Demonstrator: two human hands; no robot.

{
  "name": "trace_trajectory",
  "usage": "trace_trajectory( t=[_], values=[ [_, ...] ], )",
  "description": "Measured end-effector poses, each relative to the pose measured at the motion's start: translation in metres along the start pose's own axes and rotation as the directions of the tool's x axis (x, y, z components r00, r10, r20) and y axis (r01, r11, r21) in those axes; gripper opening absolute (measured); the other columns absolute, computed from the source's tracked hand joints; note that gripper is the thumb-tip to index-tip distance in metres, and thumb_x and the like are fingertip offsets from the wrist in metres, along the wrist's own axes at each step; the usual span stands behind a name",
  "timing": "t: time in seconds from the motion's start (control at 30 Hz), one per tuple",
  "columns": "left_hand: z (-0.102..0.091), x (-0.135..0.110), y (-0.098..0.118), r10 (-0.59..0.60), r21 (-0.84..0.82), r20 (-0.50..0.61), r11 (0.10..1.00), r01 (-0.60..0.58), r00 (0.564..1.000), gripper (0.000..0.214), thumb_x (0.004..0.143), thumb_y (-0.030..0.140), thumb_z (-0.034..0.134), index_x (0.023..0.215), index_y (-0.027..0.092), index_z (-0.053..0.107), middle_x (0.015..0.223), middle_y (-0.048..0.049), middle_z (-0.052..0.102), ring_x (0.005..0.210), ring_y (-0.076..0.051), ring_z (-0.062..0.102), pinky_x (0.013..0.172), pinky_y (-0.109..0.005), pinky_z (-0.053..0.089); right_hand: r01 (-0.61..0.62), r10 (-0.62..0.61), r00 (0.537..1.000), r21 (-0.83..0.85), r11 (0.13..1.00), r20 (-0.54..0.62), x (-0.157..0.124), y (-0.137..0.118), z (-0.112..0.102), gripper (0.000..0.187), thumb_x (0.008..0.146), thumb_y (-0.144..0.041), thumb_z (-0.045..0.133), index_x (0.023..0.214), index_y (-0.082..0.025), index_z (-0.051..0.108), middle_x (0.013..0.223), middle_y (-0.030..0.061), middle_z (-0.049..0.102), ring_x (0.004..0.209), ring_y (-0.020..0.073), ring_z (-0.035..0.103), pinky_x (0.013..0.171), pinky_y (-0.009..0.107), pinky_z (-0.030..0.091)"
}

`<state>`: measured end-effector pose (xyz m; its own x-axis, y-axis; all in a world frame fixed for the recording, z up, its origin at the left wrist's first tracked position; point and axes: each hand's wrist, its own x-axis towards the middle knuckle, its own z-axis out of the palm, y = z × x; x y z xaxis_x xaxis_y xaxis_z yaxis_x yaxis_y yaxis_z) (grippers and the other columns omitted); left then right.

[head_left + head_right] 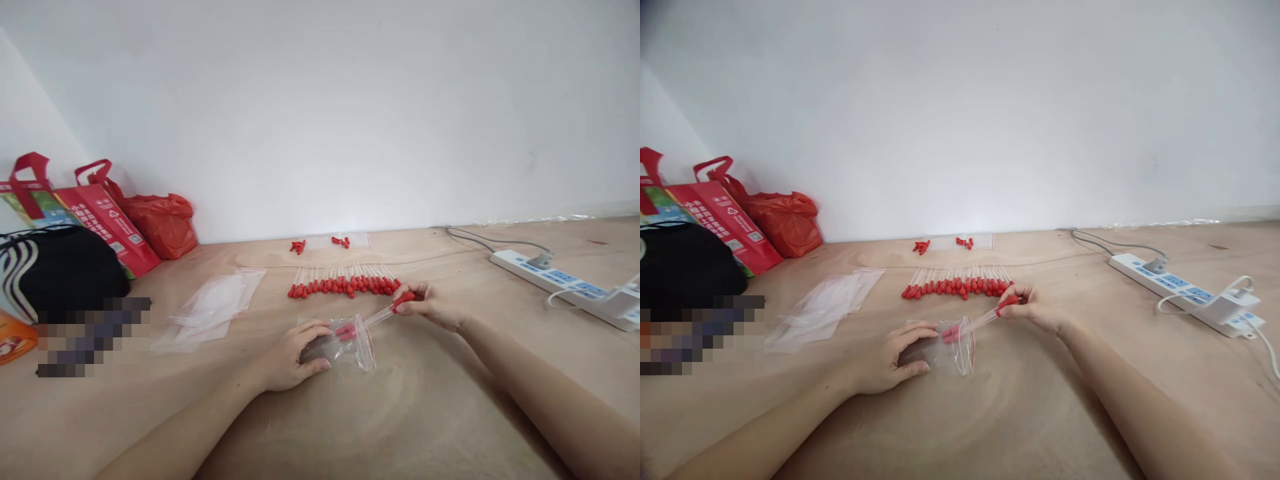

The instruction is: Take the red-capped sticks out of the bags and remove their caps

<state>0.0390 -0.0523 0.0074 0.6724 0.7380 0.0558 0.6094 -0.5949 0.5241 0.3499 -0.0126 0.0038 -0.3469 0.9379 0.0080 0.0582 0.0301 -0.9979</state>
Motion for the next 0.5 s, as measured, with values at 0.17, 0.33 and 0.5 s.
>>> trace_trajectory(
  t=[0.17, 0.33, 0.5],
  values=[
    [-0.005, -0.003, 0.006, 0.007, -0.04, 0.004, 0.999, -0.007, 1.0, 0.058, 0.068, 0.04, 0.064, 0.121, 0.026, 0.044, 0.134, -0.0068, 0.037, 0.121, -0.026, 0.036, 0.099, -0.045, 0.031, 0.132, -0.115, 0.957, 0.048, 0.99, -0.266, -0.004, -0.01, -0.011, 0.022, 0.057, -0.03, 0.072, 0.067, -0.016, 0.056, 0.058, -0.002, 0.057, 0.052, 0.0082, 0.05, 0.05, 0.022, 0.041],
    [0.004, 0.02, 0.037, -0.18, -0.498, -0.183, 0.865, 0.067, 0.966, 0.032, 0.08, 0.038, 0.052, 0.105, 0.019, 0.056, 0.108, -0.0072, 0.06, 0.101, -0.02, 0.055, 0.094, -0.04, 0.04, 0.367, -0.509, 0.71, -0.361, 0.857, -0.486, -0.005, -0.008, 0.036, 0.013, 0.068, -0.029, 0.063, 0.074, -0.018, 0.057, 0.069, 0.0022, 0.058, 0.064, 0.013, 0.056, 0.057, 0.025, 0.047],
    [0.012, 0.056, 0.068, -0.482, -0.966, 0.109, 0.154, 0.206, 0.869, 0.021, 0.087, 0.026, 0.045, 0.087, 0.011, 0.059, 0.088, -0.0098, 0.066, 0.081, -0.013, 0.063, 0.08, -0.027, 0.048, 0.607, -0.886, 0.457, -0.756, 0.246, 0.079, -0.01, 0.003, 0.081, 0.017, 0.077, -0.01, 0.048, 0.088, -0.018, 0.057, 0.085, 0.0073, 0.058, 0.078, 0.014, 0.057, 0.065, 0.026, 0.05]
  ],
)
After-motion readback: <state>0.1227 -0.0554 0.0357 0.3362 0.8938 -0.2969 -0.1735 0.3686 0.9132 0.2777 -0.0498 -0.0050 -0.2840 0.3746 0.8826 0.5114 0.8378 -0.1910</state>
